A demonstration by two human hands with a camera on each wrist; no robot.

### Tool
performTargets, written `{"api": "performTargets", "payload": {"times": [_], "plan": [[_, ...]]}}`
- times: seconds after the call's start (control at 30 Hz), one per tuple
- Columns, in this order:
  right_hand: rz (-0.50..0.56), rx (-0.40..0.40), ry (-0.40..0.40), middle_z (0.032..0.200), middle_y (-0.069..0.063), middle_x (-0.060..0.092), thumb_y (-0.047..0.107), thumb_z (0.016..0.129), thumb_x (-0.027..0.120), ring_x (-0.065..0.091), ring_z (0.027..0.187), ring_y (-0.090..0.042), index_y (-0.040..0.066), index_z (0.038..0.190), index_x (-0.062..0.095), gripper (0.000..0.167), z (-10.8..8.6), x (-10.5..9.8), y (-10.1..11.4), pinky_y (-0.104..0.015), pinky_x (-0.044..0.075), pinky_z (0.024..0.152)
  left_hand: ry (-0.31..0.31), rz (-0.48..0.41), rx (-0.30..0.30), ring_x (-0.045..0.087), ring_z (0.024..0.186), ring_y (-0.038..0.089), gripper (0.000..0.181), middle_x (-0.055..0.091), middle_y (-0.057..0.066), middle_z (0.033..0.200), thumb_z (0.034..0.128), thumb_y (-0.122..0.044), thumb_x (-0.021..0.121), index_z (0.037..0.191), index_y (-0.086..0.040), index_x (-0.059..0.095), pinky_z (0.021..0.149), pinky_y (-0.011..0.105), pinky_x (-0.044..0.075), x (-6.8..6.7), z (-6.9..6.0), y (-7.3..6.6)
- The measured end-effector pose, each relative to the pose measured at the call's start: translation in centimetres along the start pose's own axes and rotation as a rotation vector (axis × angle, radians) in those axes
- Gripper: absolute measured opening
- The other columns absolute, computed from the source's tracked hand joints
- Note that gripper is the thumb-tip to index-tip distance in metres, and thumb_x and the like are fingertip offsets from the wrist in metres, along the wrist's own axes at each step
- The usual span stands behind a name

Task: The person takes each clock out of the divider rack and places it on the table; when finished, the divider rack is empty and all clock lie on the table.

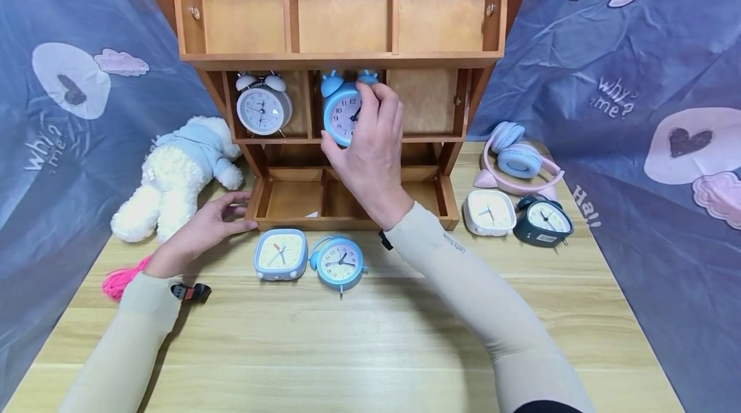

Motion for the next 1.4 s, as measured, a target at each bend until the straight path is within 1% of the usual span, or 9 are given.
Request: {"api": "performTargets", "payload": {"times": [0.2, 0.3, 0.4, 0.53, 0.7, 0.77, 0.87, 1.0, 1.4], "plan": [[0.003, -0.028, 0.022, 0.145, -0.028, 0.049, 0.026, 0.087, 0.093, 0.046, 0.140, -0.044, -0.006, 0.153, 0.054, 0.084, -0.5, -0.3, 0.2, -0.050, 0.045, 0.119, -0.002, 0.004, -0.004, 0.062, 0.145, 0.047, 0.081, 0.060, 0.033, 0.158, 0.1028, -0.019, 0.083, 0.167, 0.005, 0.040, 0.100, 0.014, 0.050, 0.0, -0.1, 0.0], [0.014, -0.030, 0.022, 0.144, -0.029, 0.050, 0.026, 0.087, 0.093, 0.047, 0.140, -0.044, -0.006, 0.152, 0.055, 0.082, -0.8, -0.5, 0.3, -0.050, 0.046, 0.119, -0.002, 0.004, -0.001, 0.062, 0.146, 0.047, 0.081, 0.059, 0.032, 0.160, 0.1029, -0.019, 0.082, 0.168, 0.005, 0.040, 0.110, 0.030, 0.054, 0.0, -0.1, 0.0], [0.021, -0.030, 0.028, 0.142, -0.029, 0.050, 0.026, 0.087, 0.092, 0.047, 0.138, -0.045, -0.006, 0.152, 0.056, 0.081, -1.1, -0.7, 0.3, -0.052, 0.047, 0.117, -0.003, 0.007, 0.001, 0.062, 0.146, 0.048, 0.080, 0.059, 0.032, 0.160, 0.1030, -0.018, 0.082, 0.168, 0.005, 0.040, 0.117, 0.048, 0.053, 0.1, -0.1, -0.1], [0.020, -0.033, 0.039, 0.141, -0.029, 0.050, 0.026, 0.086, 0.092, 0.047, 0.137, -0.045, -0.006, 0.152, 0.056, 0.081, -1.3, -0.9, 0.4, -0.052, 0.047, 0.116, -0.006, 0.013, -0.002, 0.062, 0.145, 0.047, 0.080, 0.060, 0.032, 0.159, 0.1029, -0.018, 0.082, 0.167, 0.005, 0.041, 0.118, 0.054, 0.052, 0.1, -0.1, -0.1], [0.027, -0.037, 0.050, 0.141, -0.029, 0.050, 0.026, 0.085, 0.094, 0.048, 0.137, -0.045, -0.006, 0.153, 0.056, 0.084, -1.6, -1.3, 0.6, -0.053, 0.048, 0.116, -0.004, 0.019, 0.001, 0.063, 0.145, 0.047, 0.081, 0.062, 0.033, 0.157, 0.1032, -0.020, 0.082, 0.168, 0.004, 0.040, 0.118, 0.052, 0.052, 0.1, -0.1, -0.1], [0.031, -0.038, 0.058, 0.142, -0.030, 0.050, 0.026, 0.085, 0.095, 0.048, 0.137, -0.045, -0.006, 0.153, 0.055, 0.085, -1.7, -1.4, 0.6, -0.053, 0.048, 0.115, -0.002, 0.019, 0.000, 0.063, 0.145, 0.047, 0.081, 0.062, 0.032, 0.157, 0.1034, -0.020, 0.082, 0.168, 0.004, 0.040, 0.117, 0.048, 0.053, 0.0, 0.0, -0.1], [0.036, -0.035, 0.074, 0.142, -0.030, 0.050, 0.026, 0.085, 0.095, 0.048, 0.137, -0.045, -0.006, 0.154, 0.055, 0.086, -1.9, -1.6, 0.7, -0.052, 0.049, 0.115, 0.003, 0.015, -0.003, 0.062, 0.146, 0.047, 0.081, 0.061, 0.032, 0.158, 0.1035, -0.020, 0.082, 0.169, 0.004, 0.039, 0.111, 0.031, 0.054, 0.0, 0.0, 0.0], [0.049, -0.023, 0.093, 0.142, -0.029, 0.049, 0.026, 0.085, 0.095, 0.047, 0.138, -0.045, -0.005, 0.154, 0.055, 0.086, -2.3, -1.7, 0.6, -0.052, 0.050, 0.114, 0.009, 0.007, -0.002, 0.061, 0.147, 0.047, 0.081, 0.059, 0.033, 0.160, 0.1039, -0.019, 0.081, 0.169, 0.005, 0.038, 0.099, 0.012, 0.049, 0.0, 0.0, 0.1], [0.048, 0.000, 0.155, 0.143, -0.030, 0.048, 0.027, 0.086, 0.094, 0.047, 0.136, -0.047, -0.005, 0.155, 0.055, 0.085, -3.8, -2.3, 0.5, -0.055, 0.051, 0.107, 0.009, 0.001, -0.002, 0.062, 0.146, 0.048, 0.080, 0.061, 0.033, 0.158, 0.1037, -0.018, 0.081, 0.168, 0.004, 0.039, 0.097, 0.010, 0.048, 0.0, -0.1, 0.1]]}}
Point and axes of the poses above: each hand's wrist, its own z-axis towards the middle knuckle, its own x-axis out of the palm, y = z × x, the point moved 5 cm from there along z, towards the middle knuckle
